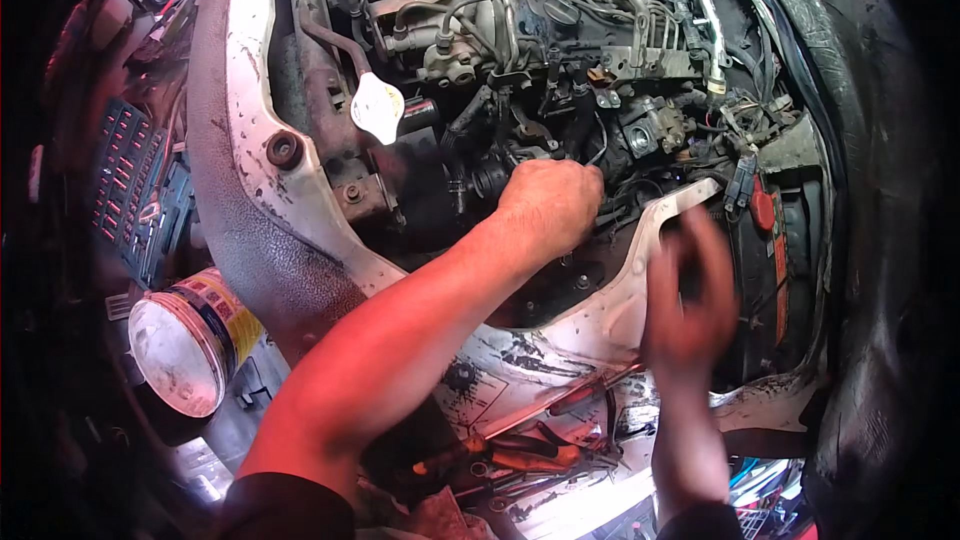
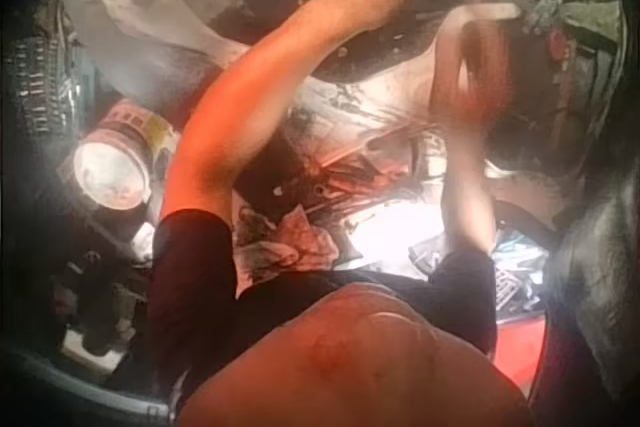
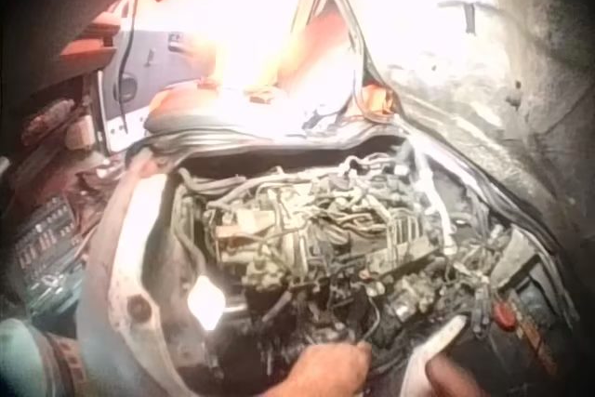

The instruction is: The person works inside an engine bay, picking a socket from a tool set, handling a spark plug or similar component, and using a ratchet to tighten it within the engine.

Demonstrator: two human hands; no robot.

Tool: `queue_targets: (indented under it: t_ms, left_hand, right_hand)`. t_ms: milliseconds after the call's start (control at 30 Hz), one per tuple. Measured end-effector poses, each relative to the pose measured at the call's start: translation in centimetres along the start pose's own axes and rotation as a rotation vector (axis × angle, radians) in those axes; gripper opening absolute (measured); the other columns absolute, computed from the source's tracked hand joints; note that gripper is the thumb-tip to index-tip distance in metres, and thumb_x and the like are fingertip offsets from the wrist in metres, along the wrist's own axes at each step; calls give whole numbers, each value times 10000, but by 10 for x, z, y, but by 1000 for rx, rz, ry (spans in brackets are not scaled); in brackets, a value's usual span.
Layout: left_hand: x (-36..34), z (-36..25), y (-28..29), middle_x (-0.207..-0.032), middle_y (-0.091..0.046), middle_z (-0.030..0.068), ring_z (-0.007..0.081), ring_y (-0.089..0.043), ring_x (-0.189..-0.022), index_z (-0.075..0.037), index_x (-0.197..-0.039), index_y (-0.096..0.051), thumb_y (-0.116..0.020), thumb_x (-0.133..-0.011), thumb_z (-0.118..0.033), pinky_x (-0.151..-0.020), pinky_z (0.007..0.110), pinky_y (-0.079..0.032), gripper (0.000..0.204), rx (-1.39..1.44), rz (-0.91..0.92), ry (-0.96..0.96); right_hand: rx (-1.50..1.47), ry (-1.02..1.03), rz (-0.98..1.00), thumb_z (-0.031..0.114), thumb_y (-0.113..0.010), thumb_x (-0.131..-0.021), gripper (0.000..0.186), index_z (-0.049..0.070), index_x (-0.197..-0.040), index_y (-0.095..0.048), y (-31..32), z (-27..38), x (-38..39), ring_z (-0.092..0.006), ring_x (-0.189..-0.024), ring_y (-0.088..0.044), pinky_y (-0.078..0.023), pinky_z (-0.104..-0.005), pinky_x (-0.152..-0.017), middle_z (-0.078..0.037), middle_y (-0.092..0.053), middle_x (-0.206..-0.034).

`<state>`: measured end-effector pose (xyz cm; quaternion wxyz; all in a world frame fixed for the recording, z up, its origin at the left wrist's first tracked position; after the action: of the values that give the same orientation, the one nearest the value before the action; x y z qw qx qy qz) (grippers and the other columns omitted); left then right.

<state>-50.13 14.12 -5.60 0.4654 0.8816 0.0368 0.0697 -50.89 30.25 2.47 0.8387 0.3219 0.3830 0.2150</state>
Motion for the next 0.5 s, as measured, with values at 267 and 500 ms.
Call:
queue_targets:
  t_ms: [267, 500]
  left_hand:
    - [9, 37, -51, -1047, -761, 132, 304, -735, -1003, -98, -998, -794, -586, -868, -129, -832, 426, -588, 248, -88, 388, 296]
    - [-2, 26, -48, -1110, -758, 103, 281, -725, -1060, -100, -1064, -783, -635, -877, -119, -857, 396, -587, 240, -74, 437, 267]
  right_hand:
    - [651, -89, 331, 255, -559, -974, 332, 61, -1232, -637, -157, -98, -158, -417, -972, -707, -553, -525, -853, -254, -724, -978]
    - [1024, -123, 712, 259, -627, -940, 289, 69, -1123, -744, -168, -81, -196, -312, -1134, -686, -551, -434, -951, -151, -716, -1194]
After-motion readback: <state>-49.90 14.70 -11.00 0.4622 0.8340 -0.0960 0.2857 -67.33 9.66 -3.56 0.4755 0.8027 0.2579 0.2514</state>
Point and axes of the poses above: each hand's wrist, its own x-axis away from the middle knuckle, its own y-axis out of the back of the hand, z = x × y, the point moved 3 cm from there along -x, towards the middle knuckle
